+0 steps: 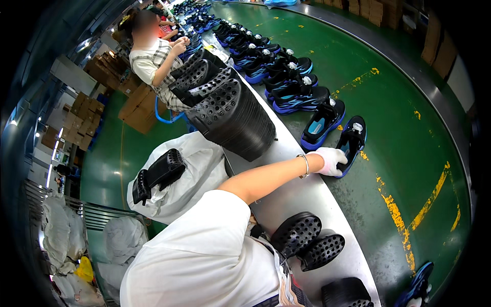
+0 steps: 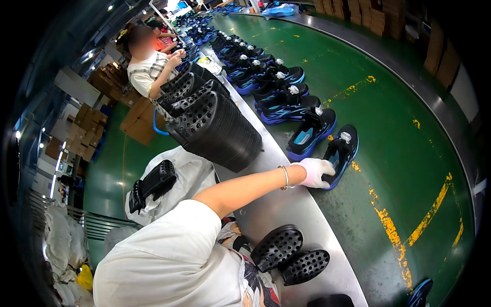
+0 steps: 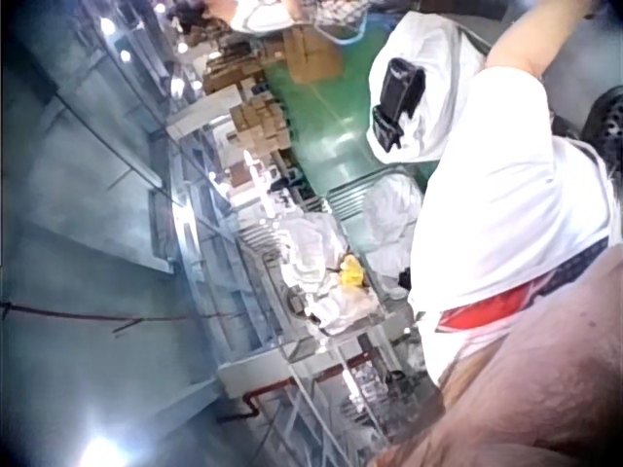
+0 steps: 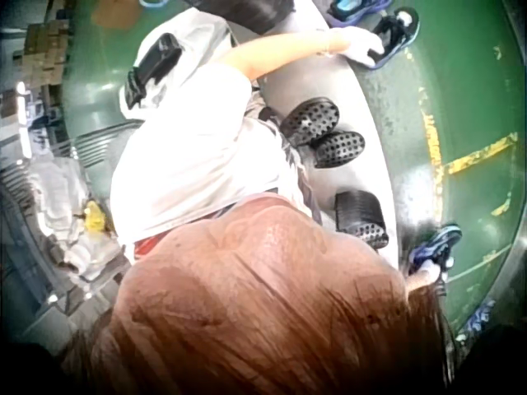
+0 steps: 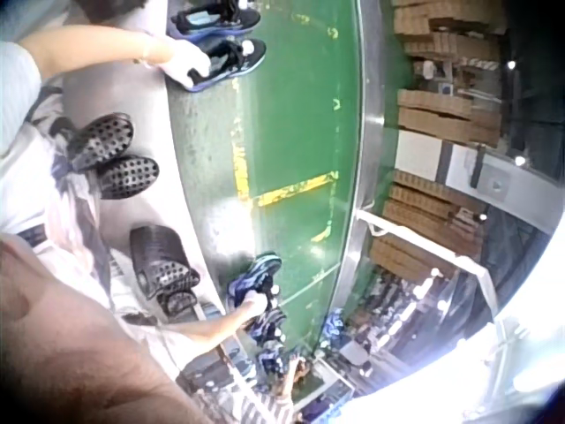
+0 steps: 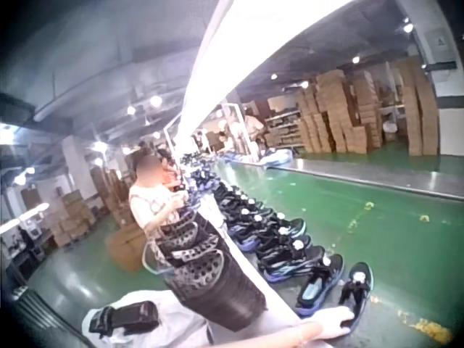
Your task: The person inserts black plastic shoe trees into blue and black athletic shoes on a factory assembly line. They pick up each shoe, place a shoe tree inside, and set the shoe back down on the conveyor belt in a repetitive sequence.
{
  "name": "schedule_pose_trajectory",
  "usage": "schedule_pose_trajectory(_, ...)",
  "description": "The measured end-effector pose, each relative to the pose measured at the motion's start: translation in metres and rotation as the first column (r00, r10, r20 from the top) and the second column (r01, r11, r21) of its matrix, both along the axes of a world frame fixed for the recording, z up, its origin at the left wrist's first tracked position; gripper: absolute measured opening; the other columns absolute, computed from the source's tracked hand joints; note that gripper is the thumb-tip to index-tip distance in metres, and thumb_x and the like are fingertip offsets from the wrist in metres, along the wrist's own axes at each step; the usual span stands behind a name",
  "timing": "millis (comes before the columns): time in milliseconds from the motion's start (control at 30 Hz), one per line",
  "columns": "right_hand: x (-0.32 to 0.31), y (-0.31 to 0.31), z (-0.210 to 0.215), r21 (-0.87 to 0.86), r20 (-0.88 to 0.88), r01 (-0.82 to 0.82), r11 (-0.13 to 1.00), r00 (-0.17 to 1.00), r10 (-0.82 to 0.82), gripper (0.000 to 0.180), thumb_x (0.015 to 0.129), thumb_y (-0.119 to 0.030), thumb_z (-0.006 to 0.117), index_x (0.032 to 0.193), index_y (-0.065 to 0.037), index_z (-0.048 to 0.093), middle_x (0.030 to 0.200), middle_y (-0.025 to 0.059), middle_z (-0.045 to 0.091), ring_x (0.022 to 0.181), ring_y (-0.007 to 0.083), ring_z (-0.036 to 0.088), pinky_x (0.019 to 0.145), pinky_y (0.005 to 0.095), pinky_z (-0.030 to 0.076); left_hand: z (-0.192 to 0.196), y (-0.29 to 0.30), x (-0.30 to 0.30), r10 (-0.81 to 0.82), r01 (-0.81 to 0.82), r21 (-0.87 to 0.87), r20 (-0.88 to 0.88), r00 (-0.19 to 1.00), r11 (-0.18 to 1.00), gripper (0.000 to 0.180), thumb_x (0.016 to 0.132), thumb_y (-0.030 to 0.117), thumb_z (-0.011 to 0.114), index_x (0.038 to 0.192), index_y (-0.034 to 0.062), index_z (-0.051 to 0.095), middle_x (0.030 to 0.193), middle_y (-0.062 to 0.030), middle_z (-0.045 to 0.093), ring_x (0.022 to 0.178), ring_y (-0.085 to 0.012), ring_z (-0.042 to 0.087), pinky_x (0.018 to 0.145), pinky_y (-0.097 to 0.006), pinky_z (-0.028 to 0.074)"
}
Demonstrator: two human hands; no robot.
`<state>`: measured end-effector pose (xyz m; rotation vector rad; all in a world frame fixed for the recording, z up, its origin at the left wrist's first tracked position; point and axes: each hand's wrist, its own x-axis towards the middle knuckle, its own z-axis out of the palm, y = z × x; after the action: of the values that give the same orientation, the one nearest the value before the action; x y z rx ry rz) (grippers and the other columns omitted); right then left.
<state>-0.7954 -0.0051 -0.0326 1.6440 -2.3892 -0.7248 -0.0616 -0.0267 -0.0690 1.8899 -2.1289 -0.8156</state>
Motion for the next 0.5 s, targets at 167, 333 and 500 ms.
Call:
schedule_pose_trajectory(167, 0.054, -0.042, -0.020, -0.115, 0.219, -0.167, 0.979, 0.957, 0.189, 0.037, 0.078, -0.021, 0.054, 0.108, 0.000, 0.063, 0.104, 0.0241, 0.065, 0.099, 0.0401, 0.062, 0.087, 0.0441, 0.048, 0.004, 0.001, 0.004, -0.009, 0.010, 0.028, -0.026, 1.000, 1.000, 0.045, 0.078, 0.035, 0.066, 0.116, 0.0114, 0.063, 0.123, -0.0113, 0.058, 0.111, -0.0301, 0.057, 0.092, -0.038, 0.047)
schedule_pose_trajectory(333, 0.211, -0.063, 0.028, -0.056, 0.363, -0.241, 0.969, 0.899, 0.244, 0.046, 0.074, -0.020, 0.054, 0.114, 0.004, 0.059, 0.107, 0.0306, 0.061, 0.103, 0.0456, 0.057, 0.090, 0.0467, 0.046, 0.001, 0.000, 0.014, -0.020, 0.021, 0.044, -0.014, 1.000, 0.999, 0.045, 0.078, 0.037, 0.064, 0.116, 0.0124, 0.064, 0.124, -0.0115, 0.058, 0.113, -0.0297, 0.056, 0.094, -0.037, 0.046)
schedule_pose_trajectory(500, 0.348, -0.054, 0.045, -0.109, 0.461, -0.283, 0.953, 0.835, 0.300, 0.043, 0.077, -0.034, 0.057, 0.100, 0.002, 0.065, 0.099, 0.0284, 0.064, 0.098, 0.0443, 0.060, 0.086, 0.0466, 0.047, -0.001, 0.000, 0.015, -0.064, 0.064, 0.003, -0.069, 0.996, 0.998, 0.049, 0.079, 0.039, 0.064, 0.120, 0.0122, 0.063, 0.127, -0.0114, 0.057, 0.115, -0.0298, 0.055, 0.098, -0.037, 0.045)
